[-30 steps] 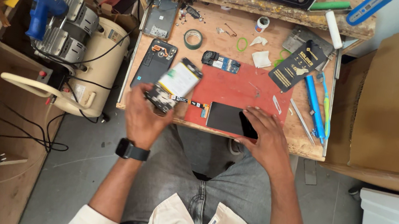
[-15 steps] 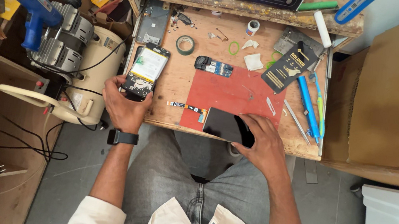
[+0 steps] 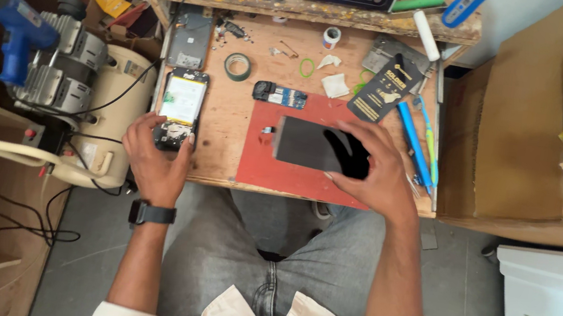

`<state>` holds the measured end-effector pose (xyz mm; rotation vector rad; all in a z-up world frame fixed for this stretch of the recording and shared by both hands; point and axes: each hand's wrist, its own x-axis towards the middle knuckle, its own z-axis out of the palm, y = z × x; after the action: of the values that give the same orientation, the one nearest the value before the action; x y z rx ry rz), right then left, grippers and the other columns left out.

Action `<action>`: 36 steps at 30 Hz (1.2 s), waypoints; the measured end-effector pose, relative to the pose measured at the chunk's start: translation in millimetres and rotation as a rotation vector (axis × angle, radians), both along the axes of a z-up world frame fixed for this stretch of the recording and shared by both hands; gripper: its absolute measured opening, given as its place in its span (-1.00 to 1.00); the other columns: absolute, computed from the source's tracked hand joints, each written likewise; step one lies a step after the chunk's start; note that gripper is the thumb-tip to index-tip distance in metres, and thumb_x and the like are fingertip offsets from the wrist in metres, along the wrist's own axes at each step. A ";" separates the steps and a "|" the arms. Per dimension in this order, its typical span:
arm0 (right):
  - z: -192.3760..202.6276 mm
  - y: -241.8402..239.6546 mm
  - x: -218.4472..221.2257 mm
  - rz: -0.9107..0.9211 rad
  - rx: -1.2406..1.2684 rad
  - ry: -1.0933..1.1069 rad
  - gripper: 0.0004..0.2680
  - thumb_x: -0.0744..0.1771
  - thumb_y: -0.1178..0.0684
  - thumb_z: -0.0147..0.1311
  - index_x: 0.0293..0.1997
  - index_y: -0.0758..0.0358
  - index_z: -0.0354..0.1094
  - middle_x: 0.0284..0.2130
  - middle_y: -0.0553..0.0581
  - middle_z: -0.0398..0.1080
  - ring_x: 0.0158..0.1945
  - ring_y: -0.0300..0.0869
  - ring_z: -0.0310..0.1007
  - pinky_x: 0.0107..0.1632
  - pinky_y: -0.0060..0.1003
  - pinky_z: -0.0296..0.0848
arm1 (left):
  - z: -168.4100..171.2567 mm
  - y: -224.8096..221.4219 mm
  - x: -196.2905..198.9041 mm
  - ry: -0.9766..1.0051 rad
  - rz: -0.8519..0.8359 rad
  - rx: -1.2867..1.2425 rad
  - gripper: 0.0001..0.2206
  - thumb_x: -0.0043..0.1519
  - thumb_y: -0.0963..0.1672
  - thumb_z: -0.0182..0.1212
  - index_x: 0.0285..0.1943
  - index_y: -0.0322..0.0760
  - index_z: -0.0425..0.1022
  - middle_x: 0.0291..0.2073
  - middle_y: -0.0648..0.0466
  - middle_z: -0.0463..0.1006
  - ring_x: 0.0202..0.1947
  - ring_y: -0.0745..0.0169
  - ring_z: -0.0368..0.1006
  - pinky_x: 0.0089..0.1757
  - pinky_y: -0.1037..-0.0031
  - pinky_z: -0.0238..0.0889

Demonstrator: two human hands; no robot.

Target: The person takes a photo of the workbench with a phone, then picks up a replacement screen assembly and peels away protective plastic films by hand before placing the screen onto a phone frame.

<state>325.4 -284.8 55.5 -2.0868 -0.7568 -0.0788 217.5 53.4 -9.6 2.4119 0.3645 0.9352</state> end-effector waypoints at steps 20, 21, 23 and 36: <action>29.6 1.7 12.1 -0.151 -0.031 -0.057 -0.03 -0.05 -0.31 0.52 0.42 0.30 0.04 0.35 0.19 0.18 0.47 0.02 0.07 0.45 -0.02 0.08 | 57.3 -20.7 18.1 0.843 -0.886 -0.949 -0.82 0.12 -0.32 0.37 -0.10 -0.50 0.62 -0.38 0.05 0.71 -0.44 0.53 0.49 -0.41 0.65 0.32; 34.2 -8.2 40.5 -0.078 0.332 -0.065 -0.12 0.25 -0.39 0.40 0.59 0.27 -0.18 0.50 0.22 0.13 0.57 -0.03 0.15 0.60 -0.05 0.17 | 53.3 -19.4 16.7 0.771 -0.863 -0.960 -0.82 0.11 -0.32 0.37 -0.11 -0.50 0.62 -0.37 0.06 0.71 -0.43 0.53 0.50 -0.40 0.65 0.33; 42.1 -28.2 80.1 0.071 0.866 0.193 -0.23 0.40 -0.46 0.10 0.65 0.20 -0.30 0.55 0.21 -0.01 0.59 -0.09 0.00 0.58 -0.20 0.08 | 47.8 -20.8 11.2 0.637 -0.832 -1.035 -0.84 0.14 -0.32 0.37 -0.12 -0.50 0.59 -0.34 0.07 0.69 -0.38 0.52 0.54 -0.33 0.65 0.39; -34.2 54.0 -41.4 -0.214 0.767 0.599 -0.82 0.30 0.15 0.21 -0.04 0.34 0.52 -0.26 0.08 0.59 -0.19 -0.31 0.58 -0.04 -0.41 0.57 | 40.0 -90.6 14.7 -0.032 -0.441 -1.087 -0.80 0.19 -0.32 0.34 -0.01 -0.55 0.56 -0.24 0.00 0.68 -0.27 0.49 0.55 -0.25 0.72 0.38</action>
<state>284.0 -230.8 21.4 -1.3300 -0.0914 0.1207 232.2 -37.2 30.5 1.3788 0.2181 0.3885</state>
